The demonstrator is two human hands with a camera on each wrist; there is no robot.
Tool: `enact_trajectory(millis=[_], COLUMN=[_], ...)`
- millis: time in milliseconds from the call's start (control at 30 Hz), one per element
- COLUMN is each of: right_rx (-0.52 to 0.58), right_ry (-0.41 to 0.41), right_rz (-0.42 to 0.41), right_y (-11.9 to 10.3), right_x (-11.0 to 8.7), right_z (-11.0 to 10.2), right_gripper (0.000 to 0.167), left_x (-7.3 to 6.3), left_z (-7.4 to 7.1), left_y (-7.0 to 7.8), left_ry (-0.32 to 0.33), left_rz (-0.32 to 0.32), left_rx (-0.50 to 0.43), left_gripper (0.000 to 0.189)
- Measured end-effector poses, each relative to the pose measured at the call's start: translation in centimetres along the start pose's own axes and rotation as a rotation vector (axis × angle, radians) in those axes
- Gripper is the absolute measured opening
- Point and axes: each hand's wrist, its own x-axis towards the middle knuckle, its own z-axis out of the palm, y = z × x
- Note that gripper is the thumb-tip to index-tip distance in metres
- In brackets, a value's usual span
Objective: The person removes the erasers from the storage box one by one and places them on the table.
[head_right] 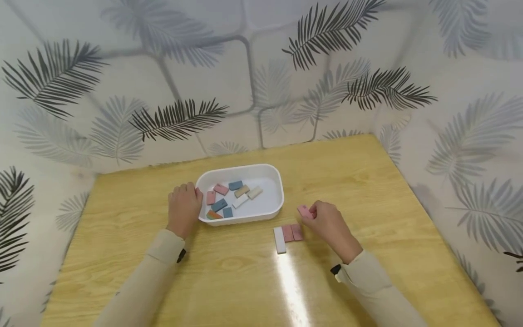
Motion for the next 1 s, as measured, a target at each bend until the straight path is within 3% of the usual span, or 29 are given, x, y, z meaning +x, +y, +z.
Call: enact_trajectory(millis=[233,467,767,1000], right_rx=[0.001,0.009,0.045,0.049], right_ry=[-0.045,-0.043,-0.036,-0.021], right_rz=[0.046,0.05,0.06,0.048], right_y=[1.4,2.1,2.2,1.9], right_x=[-1.3,-2.0,-2.1,-2.1], right_z=[1.0,2.0,3.1,3.6], right_gripper=[0.04,0.042,0.022,0.021], left_x=[0.0,0.0,0.0,-0.1], left_z=[0.0,-0.1,-0.6,-0.7], left_y=[-0.1,0.2,0.5,0.5], left_ry=[-0.028,0.013,-0.022,-0.027], left_rz=[-0.015,0.005,-0.013,-0.023], left_rx=[-0.024,-0.013,-0.022,-0.028], left_gripper=[0.03,0.029,0.029,0.028])
